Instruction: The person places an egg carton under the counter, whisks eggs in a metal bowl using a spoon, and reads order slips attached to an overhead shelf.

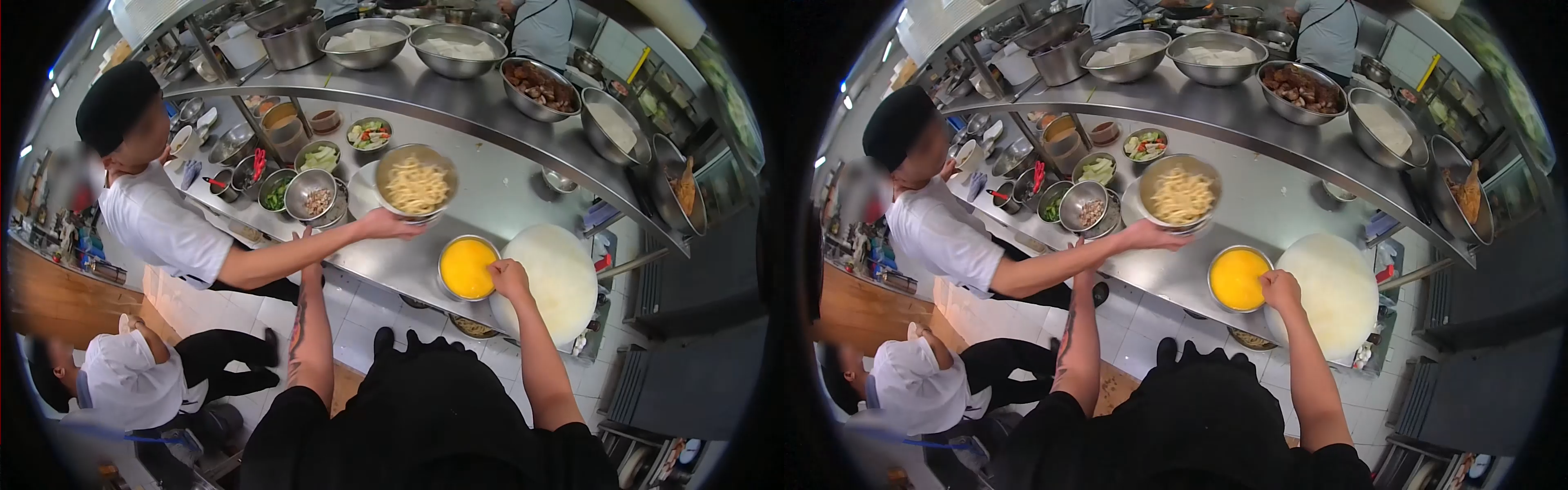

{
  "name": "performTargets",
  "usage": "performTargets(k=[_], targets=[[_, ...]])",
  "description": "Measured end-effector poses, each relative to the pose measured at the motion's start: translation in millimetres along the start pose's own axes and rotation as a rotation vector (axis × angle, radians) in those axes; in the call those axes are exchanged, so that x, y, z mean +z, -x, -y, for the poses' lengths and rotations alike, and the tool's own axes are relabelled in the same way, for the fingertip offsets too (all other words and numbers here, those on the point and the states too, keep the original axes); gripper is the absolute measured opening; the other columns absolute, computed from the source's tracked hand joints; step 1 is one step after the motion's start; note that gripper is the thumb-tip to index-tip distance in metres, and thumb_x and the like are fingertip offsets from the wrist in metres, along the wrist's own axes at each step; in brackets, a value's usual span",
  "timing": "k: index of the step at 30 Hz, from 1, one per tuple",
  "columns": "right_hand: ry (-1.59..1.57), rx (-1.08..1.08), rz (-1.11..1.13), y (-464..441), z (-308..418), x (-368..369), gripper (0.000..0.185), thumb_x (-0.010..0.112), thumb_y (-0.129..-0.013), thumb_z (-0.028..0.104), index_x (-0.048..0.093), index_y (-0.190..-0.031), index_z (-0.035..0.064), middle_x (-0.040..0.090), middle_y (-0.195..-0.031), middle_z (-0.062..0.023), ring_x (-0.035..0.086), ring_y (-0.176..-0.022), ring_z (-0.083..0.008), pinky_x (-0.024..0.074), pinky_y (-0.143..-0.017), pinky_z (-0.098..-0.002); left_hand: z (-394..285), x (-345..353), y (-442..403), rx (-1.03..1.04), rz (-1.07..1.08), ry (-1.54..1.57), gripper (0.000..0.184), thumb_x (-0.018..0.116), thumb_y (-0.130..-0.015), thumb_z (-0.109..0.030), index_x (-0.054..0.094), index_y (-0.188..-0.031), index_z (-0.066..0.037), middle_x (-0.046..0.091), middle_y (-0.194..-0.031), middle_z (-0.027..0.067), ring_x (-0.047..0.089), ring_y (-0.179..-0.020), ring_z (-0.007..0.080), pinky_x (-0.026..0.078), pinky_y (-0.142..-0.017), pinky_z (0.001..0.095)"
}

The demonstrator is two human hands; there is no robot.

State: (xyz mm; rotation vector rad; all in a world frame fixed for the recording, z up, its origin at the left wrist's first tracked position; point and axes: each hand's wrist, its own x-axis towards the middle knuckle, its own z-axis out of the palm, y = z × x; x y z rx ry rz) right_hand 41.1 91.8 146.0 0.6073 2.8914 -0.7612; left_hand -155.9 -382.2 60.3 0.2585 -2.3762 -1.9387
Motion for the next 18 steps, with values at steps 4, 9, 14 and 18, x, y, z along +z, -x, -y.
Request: performTargets(k=[4, 9, 14, 18], targets=[[-0.034, -0.03, -0.068, 4, -11, 5, 0.019, 0.063, -0.087, 0.026, 0.075, -0.088, 0.0112, 0.071, -0.088, -0.0144, 0.068, -0.083, -0.0343, 0.0542, -0.075, -0.0426, 141, -18, -114, 0.063, 0.298, 0.543, 0.056, 0.049, -0.101, -0.039, 0.035, -0.149, -0.014, 0.042, -0.15, 0.0081, 0.04, -0.137, 0.0275, 0.039, -0.112, 0.048], [-0.008, -0.001, -0.018, 7, -7, 2, 0.018, 0.062, -0.087, 0.026, 0.075, -0.087, 0.0125, 0.071, -0.091, -0.0135, 0.068, -0.087, -0.0345, 0.0539, -0.077, -0.0436, 25, 18, -76, -0.024, 0.16, 0.401, 0.05, 0.058, -0.097, -0.041, 0.049, -0.135, -0.01, 0.057, -0.129, 0.0137, 0.069, -0.098, 0.028, 0.063, -0.071, 0.0409], [-0.087, 0.029, -0.127, 6, -2, -7, 0.017, 0.063, -0.086, 0.024, 0.075, -0.087, 0.0129, 0.071, -0.086, -0.0146, 0.068, -0.079, -0.0343, 0.0535, -0.072, -0.0425, -34, 5, -43, -0.264, -0.01, 0.331, 0.04, 0.052, -0.097, -0.023, 0.048, -0.131, -0.001, 0.06, -0.121, 0.0183, 0.069, -0.094, 0.0305, 0.064, -0.064, 0.0375], [-0.048, 0.004, -0.119, 8, -1, -1, 0.017, 0.062, -0.087, 0.024, 0.075, -0.09, 0.0142, 0.071, -0.088, -0.0145, 0.067, -0.083, -0.0348, 0.0533, -0.074, -0.0439, -22, -26, -16, -0.295, 0.087, 0.286, 0.045, 0.052, -0.098, -0.027, 0.047, -0.128, 0.006, 0.064, -0.112, 0.0203, 0.071, -0.085, 0.0296, 0.064, -0.065, 0.038]])
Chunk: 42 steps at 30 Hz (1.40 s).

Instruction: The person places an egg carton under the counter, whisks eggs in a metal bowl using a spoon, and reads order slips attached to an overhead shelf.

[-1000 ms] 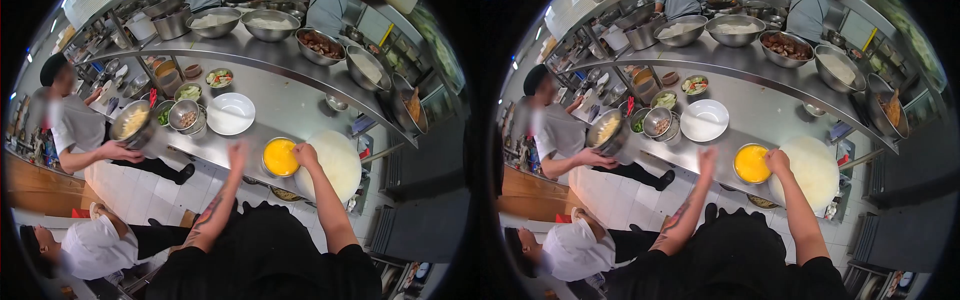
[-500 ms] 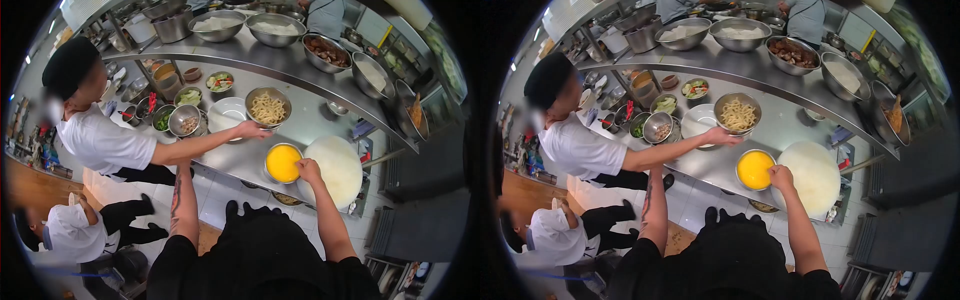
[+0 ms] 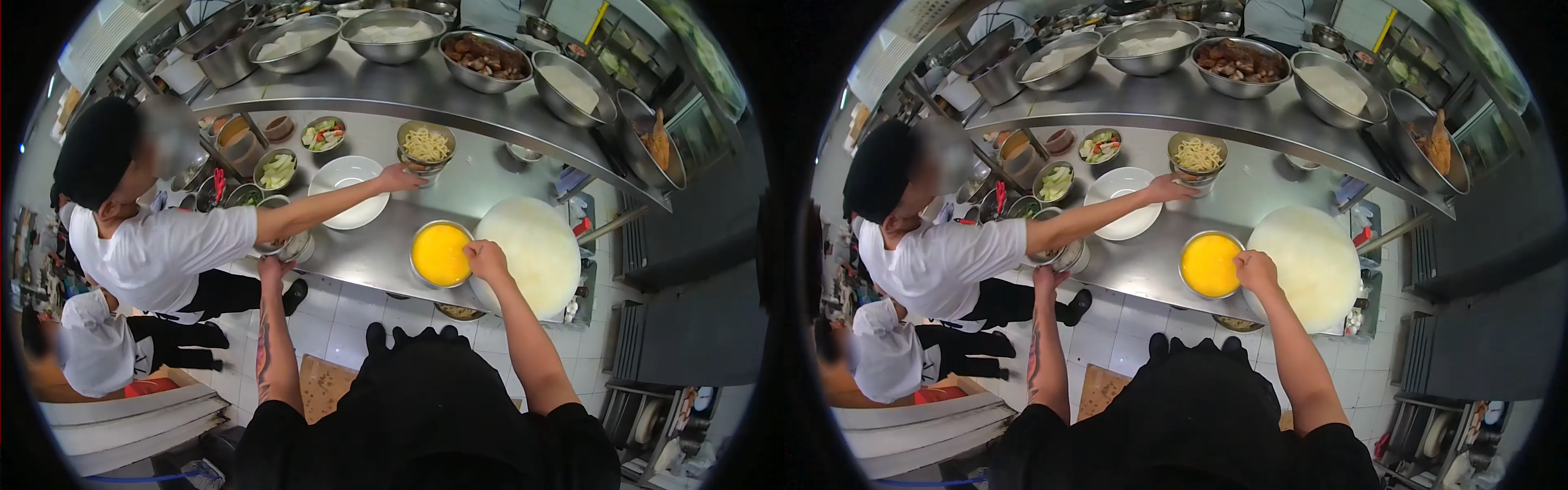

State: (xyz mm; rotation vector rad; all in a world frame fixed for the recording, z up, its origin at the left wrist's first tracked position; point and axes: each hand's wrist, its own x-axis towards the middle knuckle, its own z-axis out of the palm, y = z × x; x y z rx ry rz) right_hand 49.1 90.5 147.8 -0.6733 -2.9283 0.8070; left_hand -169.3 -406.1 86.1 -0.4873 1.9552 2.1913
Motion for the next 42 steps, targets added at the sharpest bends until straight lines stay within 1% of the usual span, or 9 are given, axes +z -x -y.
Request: performTargets(k=[4, 7, 15, 18, 21, 32, 36, 38, 42], targets=[[-0.016, -0.014, 0.006, -1, -5, 7, 0.018, 0.06, -0.086, 0.025, 0.075, -0.088, 0.0153, 0.071, -0.091, -0.0132, 0.068, -0.085, -0.0353, 0.0537, -0.076, -0.046, 5, -19, 48, 0.154, 0.057, -0.211, 0.045, 0.053, -0.098, -0.027, 0.05, -0.126, 0.008, 0.066, -0.106, 0.0193, 0.072, -0.084, 0.0266, 0.064, -0.064, 0.0373], [0.009, -0.047, 0.059, 0, -1, 4, 0.018, 0.059, -0.086, 0.024, 0.075, -0.086, 0.0153, 0.071, -0.091, -0.0131, 0.068, -0.084, -0.0349, 0.0539, -0.076, -0.046, -4, -17, 82, -0.071, -0.013, -0.185, 0.044, 0.055, -0.097, -0.027, 0.052, -0.124, 0.008, 0.066, -0.103, 0.0178, 0.072, -0.086, 0.0258, 0.064, -0.063, 0.0359], [0.013, -0.183, 0.253, -10, 0, 2, 0.018, 0.059, -0.084, 0.023, 0.075, -0.083, 0.0143, 0.071, -0.088, -0.0132, 0.067, -0.084, -0.035, 0.0541, -0.077, -0.0459, -12, 38, 140, -0.039, 0.038, -0.151, 0.039, 0.051, -0.099, -0.025, 0.059, -0.115, 0.009, 0.068, -0.102, 0.0188, 0.072, -0.083, 0.0282, 0.065, -0.066, 0.0381], [-0.036, -0.085, 0.026, -10, -2, 0, 0.018, 0.059, -0.083, 0.024, 0.075, -0.081, 0.0139, 0.071, -0.086, -0.0134, 0.068, -0.083, -0.0346, 0.0542, -0.076, -0.0451, -21, 68, 151, -0.058, 0.027, -0.134, 0.04, 0.05, -0.099, -0.025, 0.058, -0.117, 0.01, 0.068, -0.105, 0.0196, 0.072, -0.084, 0.0286, 0.065, -0.066, 0.0379], [0.033, -0.288, 0.338, -3, 0, -10, 0.02, 0.059, -0.085, 0.025, 0.074, -0.08, 0.0123, 0.071, -0.084, -0.0127, 0.067, -0.082, -0.0346, 0.0537, -0.075, -0.0451, -24, 90, 141, -0.023, 0.074, -0.127, 0.039, 0.05, -0.099, -0.023, 0.057, -0.117, 0.01, 0.067, -0.106, 0.021, 0.072, -0.083, 0.029, 0.065, -0.065, 0.0367], [-0.182, -0.087, 0.233, 3, -3, -21, 0.017, 0.064, -0.084, 0.024, 0.074, -0.084, 0.01, 0.07, -0.082, -0.0132, 0.067, -0.079, -0.0342, 0.0532, -0.073, -0.0443, -106, 209, -80, 0.107, 0.374, -0.199, 0.033, 0.045, -0.093, -0.015, 0.056, -0.112, 0.01, 0.066, -0.093, 0.0191, 0.071, -0.07, 0.0283, 0.064, -0.061, 0.0368], [-0.031, 0.128, 0.04, 22, 28, -6, 0.016, 0.064, -0.084, 0.024, 0.074, -0.083, 0.0117, 0.071, -0.085, -0.0121, 0.067, -0.083, -0.033, 0.0533, -0.076, -0.0446, -88, 282, -183, 0.066, 0.439, -0.161, 0.033, 0.045, -0.095, -0.015, 0.051, -0.121, 0.003, 0.066, -0.102, 0.0191, 0.071, -0.08, 0.0343, 0.065, -0.067, 0.0417], [0.029, 0.218, 0.032, 30, 39, 0, 0.016, 0.063, -0.084, 0.024, 0.074, -0.084, 0.0125, 0.071, -0.086, -0.0116, 0.067, -0.085, -0.0327, 0.0534, -0.076, -0.0447, -66, 318, -224, 0.324, 0.652, -0.048, 0.041, 0.057, -0.094, -0.028, 0.053, -0.126, -0.002, 0.065, -0.107, 0.0136, 0.07, -0.085, 0.0261, 0.062, -0.074, 0.0421], [0.007, 0.285, 0.006, 43, 49, 3, 0.016, 0.062, -0.086, 0.024, 0.075, -0.085, 0.0146, 0.072, -0.088, -0.0108, 0.068, -0.086, -0.0326, 0.0534, -0.077, -0.0458, -58, 370, -243, 0.181, 0.661, -0.084, 0.041, 0.057, -0.094, -0.028, 0.053, -0.126, -0.003, 0.065, -0.109, 0.0129, 0.069, -0.09, 0.0266, 0.061, -0.077, 0.0429]])
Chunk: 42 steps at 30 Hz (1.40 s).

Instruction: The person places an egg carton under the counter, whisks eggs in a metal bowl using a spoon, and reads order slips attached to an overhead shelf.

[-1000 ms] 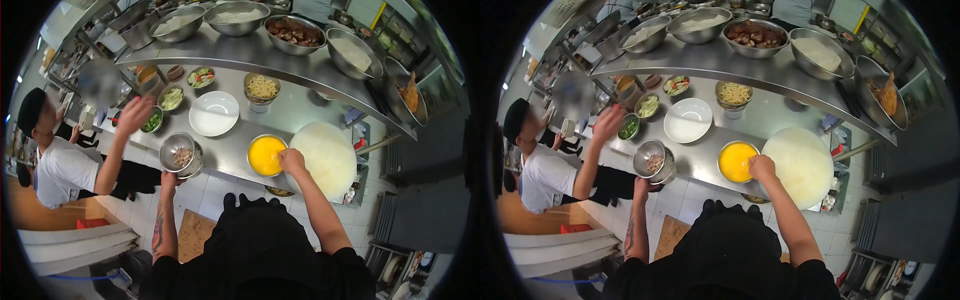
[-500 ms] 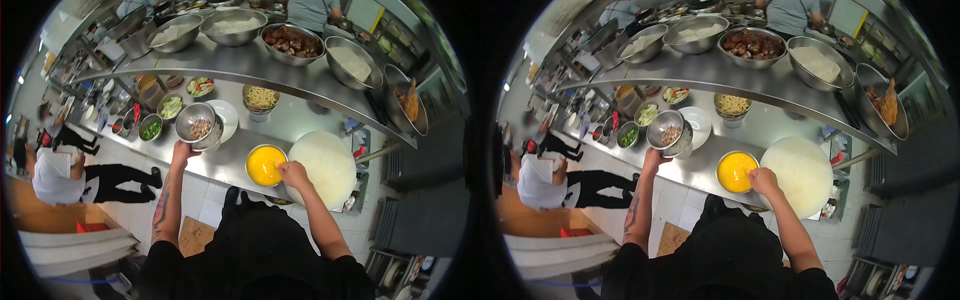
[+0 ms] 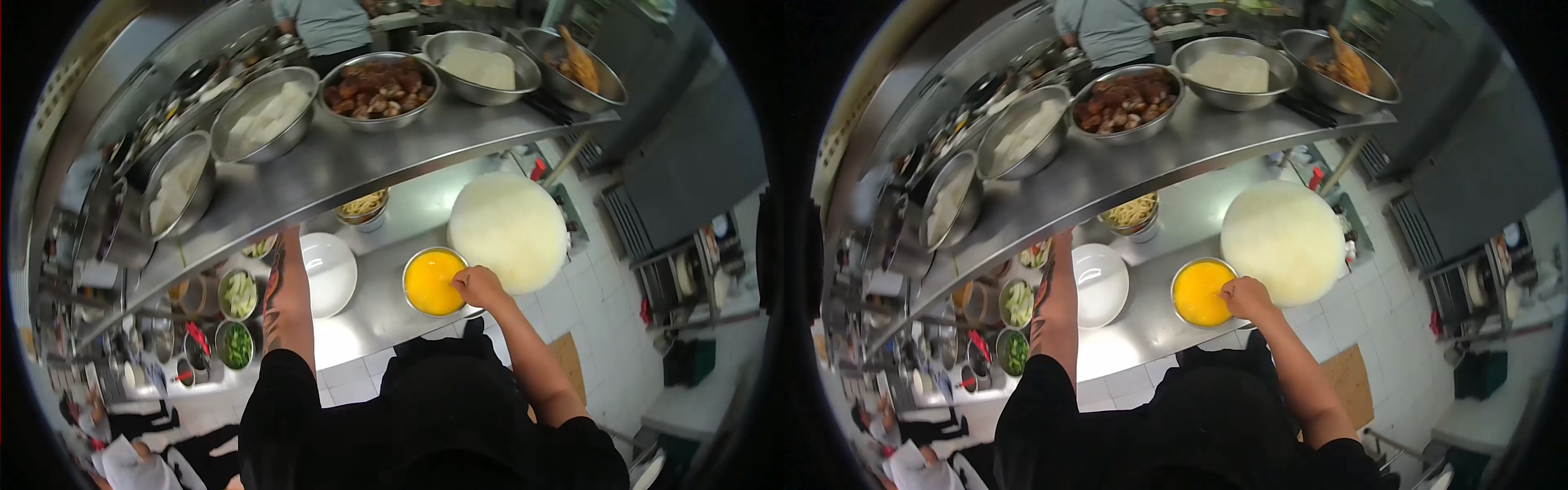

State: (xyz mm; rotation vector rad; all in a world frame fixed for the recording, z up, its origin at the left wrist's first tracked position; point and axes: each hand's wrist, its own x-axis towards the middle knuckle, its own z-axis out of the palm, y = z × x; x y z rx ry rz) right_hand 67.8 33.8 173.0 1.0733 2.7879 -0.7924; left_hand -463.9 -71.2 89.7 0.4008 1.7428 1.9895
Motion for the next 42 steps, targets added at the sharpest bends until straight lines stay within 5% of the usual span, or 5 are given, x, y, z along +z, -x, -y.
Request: performTargets(k=[19, 22, 35, 40, 42], targets=[[0.068, -0.005, -0.092, -15, -10, 11, 0.019, 0.059, -0.088, 0.028, 0.072, -0.085, 0.015, 0.071, -0.087, -0.0129, 0.067, -0.083, -0.0346, 0.0528, -0.075, -0.0472, 6, 89, 74, -0.116, -0.006, -0.074, 0.042, 0.056, -0.095, -0.03, 0.053, -0.129, -0.006, 0.063, -0.119, 0.0098, 0.062, -0.113, 0.029, 0.055, -0.089, 0.0468], [0.137, -0.149, 0.095, -9, -4, 15, 0.017, 0.058, -0.088, 0.026, 0.073, -0.087, 0.0167, 0.071, -0.087, -0.0125, 0.067, -0.082, -0.0341, 0.0526, -0.075, -0.0473, -7, 96, 102, -0.209, 0.12, -0.091, 0.042, 0.056, -0.096, -0.036, 0.056, -0.129, -0.011, 0.061, -0.124, 0.0063, 0.058, -0.115, 0.021, 0.05, -0.094, 0.0471], [-0.011, -0.335, 0.14, -46, -37, -6, 0.016, 0.058, -0.084, 0.021, 0.073, -0.08, 0.0132, 0.071, -0.085, -0.0126, 0.068, -0.084, -0.0342, 0.0547, -0.076, -0.044, -3, 136, 188, -0.174, -0.158, 0.031, 0.052, 0.06, -0.096, -0.043, 0.054, -0.133, -0.006, 0.056, -0.133, 0.0096, 0.055, -0.119, 0.0207, 0.052, -0.091, 0.0417], [0.129, -0.452, 0.18, -45, -34, 3, 0.015, 0.061, -0.083, 0.02, 0.072, -0.081, 0.011, 0.069, -0.077, -0.0135, 0.066, -0.074, -0.0347, 0.0529, -0.067, -0.0422, -16, 146, 247, -0.153, -0.331, 0.046, 0.051, 0.063, -0.095, -0.045, 0.057, -0.123, -0.002, 0.062, -0.115, 0.0082, 0.056, -0.114, 0.0199, 0.051, -0.088, 0.0407], [0.055, -0.509, 0.201, -46, -39, -6, 0.015, 0.06, -0.083, 0.02, 0.072, -0.081, 0.0116, 0.069, -0.077, -0.0139, 0.066, -0.074, -0.0352, 0.0529, -0.068, -0.0424, -15, 146, 283, -0.045, -0.363, 0.043, 0.035, 0.068, -0.094, -0.035, 0.061, -0.106, -0.003, 0.063, -0.098, 0.0061, 0.058, -0.095, 0.0145, 0.051, -0.079, 0.0332]])
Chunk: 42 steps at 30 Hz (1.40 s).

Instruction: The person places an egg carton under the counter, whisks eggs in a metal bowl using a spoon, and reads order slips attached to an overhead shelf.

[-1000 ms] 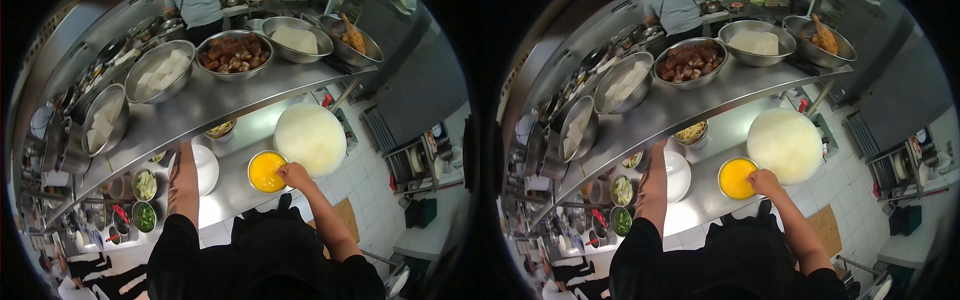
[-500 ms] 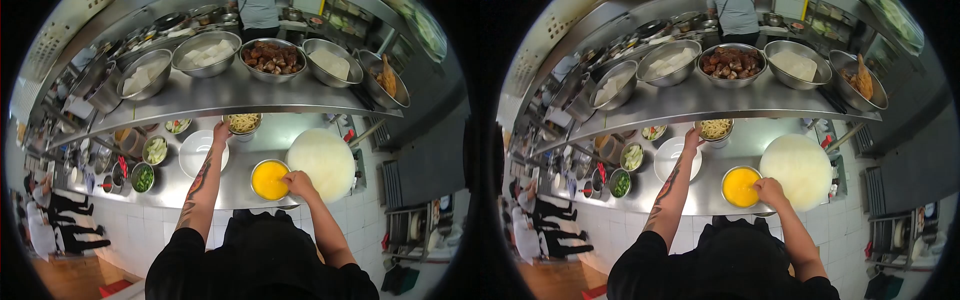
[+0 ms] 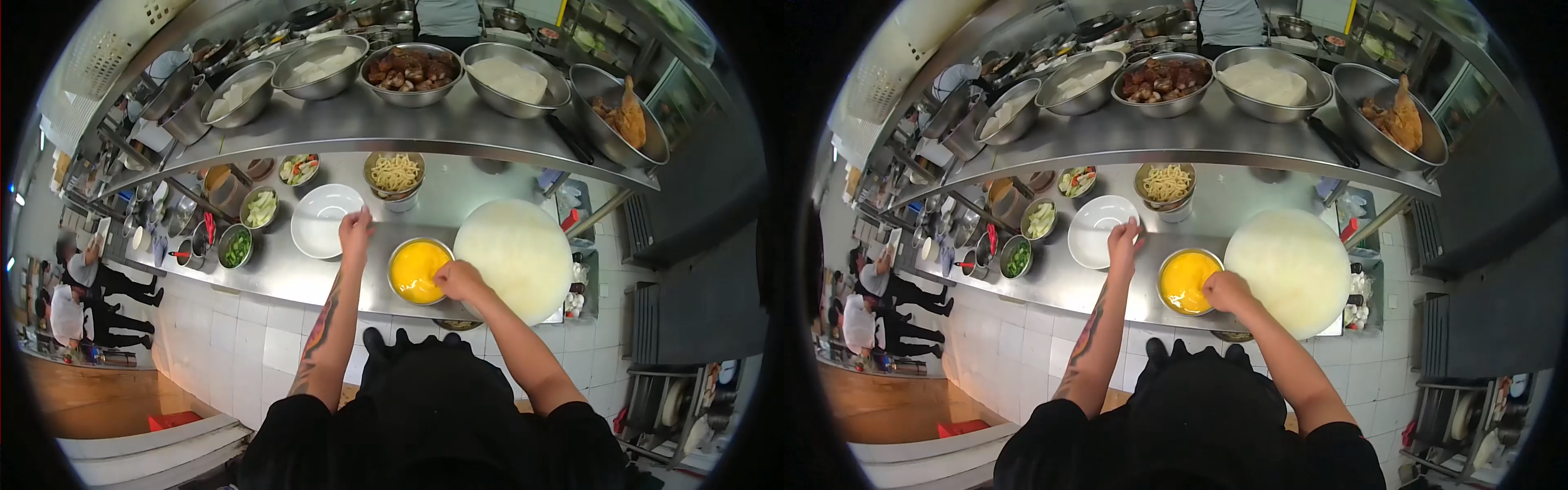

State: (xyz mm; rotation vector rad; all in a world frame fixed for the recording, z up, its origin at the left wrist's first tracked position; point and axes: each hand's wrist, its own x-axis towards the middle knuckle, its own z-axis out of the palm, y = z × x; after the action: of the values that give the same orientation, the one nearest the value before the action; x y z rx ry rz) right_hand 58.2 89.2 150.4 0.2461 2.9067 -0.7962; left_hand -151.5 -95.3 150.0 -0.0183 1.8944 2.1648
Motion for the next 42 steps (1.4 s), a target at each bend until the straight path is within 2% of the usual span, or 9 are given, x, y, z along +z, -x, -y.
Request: performTargets(k=[5, 8, 11, 21, 28, 30, 34, 38, 42], targets=[[-0.072, 0.198, -0.082, 5, 13, -3, 0.016, 0.062, -0.082, 0.02, 0.075, -0.085, 0.0116, 0.072, -0.084, -0.0131, 0.069, -0.08, -0.0326, 0.0544, -0.073, -0.0424, 55, -114, 78, 0.366, 0.035, -0.344, 0.02, 0.077, -0.085, -0.016, 0.066, -0.082, 0.0, 0.067, -0.083, 0.0069, 0.063, -0.078, 0.0151, 0.051, -0.076, 0.0286], [0.024, 0.09, 0.003, 7, 7, 4, 0.015, 0.063, -0.083, 0.021, 0.075, -0.085, 0.0108, 0.071, -0.082, -0.0132, 0.069, -0.077, -0.0312, 0.0537, -0.07, -0.0411, 74, -220, 121, 0.129, 0.389, -1.105, 0.027, 0.069, -0.086, -0.027, 0.074, -0.09, -0.001, 0.072, -0.09, 0.0191, 0.069, -0.089, 0.036, 0.054, -0.08, 0.0437], [-0.2, 0.332, -0.312, 2, 4, 2, 0.015, 0.064, -0.081, 0.023, 0.074, -0.081, 0.0114, 0.069, -0.076, -0.0129, 0.067, -0.072, -0.0333, 0.053, -0.068, -0.0436, 75, -276, 151, -0.268, 0.686, -1.777, 0.042, 0.068, -0.082, -0.042, 0.075, -0.097, -0.003, 0.071, -0.104, 0.0198, 0.068, -0.098, 0.0379, 0.055, -0.085, 0.0472], [-0.139, 0.225, -0.101, 4, 15, 12, 0.015, 0.064, -0.081, 0.02, 0.073, -0.08, 0.0088, 0.069, -0.077, -0.0146, 0.066, -0.073, -0.034, 0.0527, -0.067, -0.0437, 148, -307, 127, -0.105, 0.71, -1.569, 0.023, 0.065, -0.078, -0.025, 0.071, -0.086, -0.005, 0.07, -0.088, 0.019, 0.068, -0.089, 0.0378, 0.055, -0.08, 0.0459], [0.048, 0.067, -0.008, 8, -1, 16, 0.013, 0.065, -0.079, 0.021, 0.073, -0.076, 0.0116, 0.07, -0.078, -0.0131, 0.068, -0.072, -0.0318, 0.0531, -0.067, -0.0405, 21, -134, 96, 0.304, 0.588, -0.746, 0.024, 0.07, -0.088, -0.022, 0.064, -0.096, -0.001, 0.064, -0.089, 0.0126, 0.065, -0.068, 0.0246, 0.051, -0.063, 0.0336], [-0.364, 0.307, -0.157, 5, -6, -2, 0.016, 0.061, -0.08, 0.022, 0.07, -0.072, 0.0116, 0.068, -0.076, -0.0139, 0.066, -0.073, -0.0353, 0.0521, -0.066, -0.0446, 27, -97, 90, 0.409, 0.543, -0.607, 0.041, 0.07, -0.089, -0.027, 0.056, -0.12, -0.002, 0.058, -0.11, 0.0164, 0.062, -0.092, 0.0277, 0.052, -0.07, 0.0356], [0.046, 0.109, -0.015, 4, 14, 17, 0.018, 0.066, -0.082, 0.021, 0.076, -0.09, 0.0096, 0.07, -0.078, -0.0149, 0.067, -0.068, -0.0312, 0.0535, -0.067, -0.0385, 41, -29, 95, 0.609, 0.431, -0.69, 0.078, 0.071, -0.087, -0.042, 0.039, -0.142, 0.004, 0.043, -0.136, 0.0271, 0.045, -0.126, 0.0411, 0.042, -0.099, 0.0525], [-0.167, 0.294, -0.292, -2, -9, 15, 0.014, 0.063, -0.081, 0.023, 0.075, -0.079, 0.0152, 0.071, -0.082, -0.0127, 0.068, -0.078, -0.0324, 0.0534, -0.071, -0.0445, 22, 2, 125, 0.812, 0.544, -1.043, 0.112, 0.072, -0.076, -0.062, 0.026, -0.147, 0.011, 0.026, -0.15, 0.0336, 0.022, -0.142, 0.0489, 0.019, -0.113, 0.063], [-0.124, 0.119, -0.09, 1, -5, 12, 0.013, 0.064, -0.079, 0.022, 0.075, -0.079, 0.0135, 0.072, -0.083, -0.011, 0.069, -0.078, -0.0313, 0.0537, -0.071, -0.044, 35, 5, 131, 0.783, 0.585, -1.241, 0.14, 0.071, -0.059, -0.079, 0.02, -0.147, 0.017, 0.009, -0.155, 0.0389, 0.005, -0.146, 0.0529, 0.007, -0.116, 0.0632]])
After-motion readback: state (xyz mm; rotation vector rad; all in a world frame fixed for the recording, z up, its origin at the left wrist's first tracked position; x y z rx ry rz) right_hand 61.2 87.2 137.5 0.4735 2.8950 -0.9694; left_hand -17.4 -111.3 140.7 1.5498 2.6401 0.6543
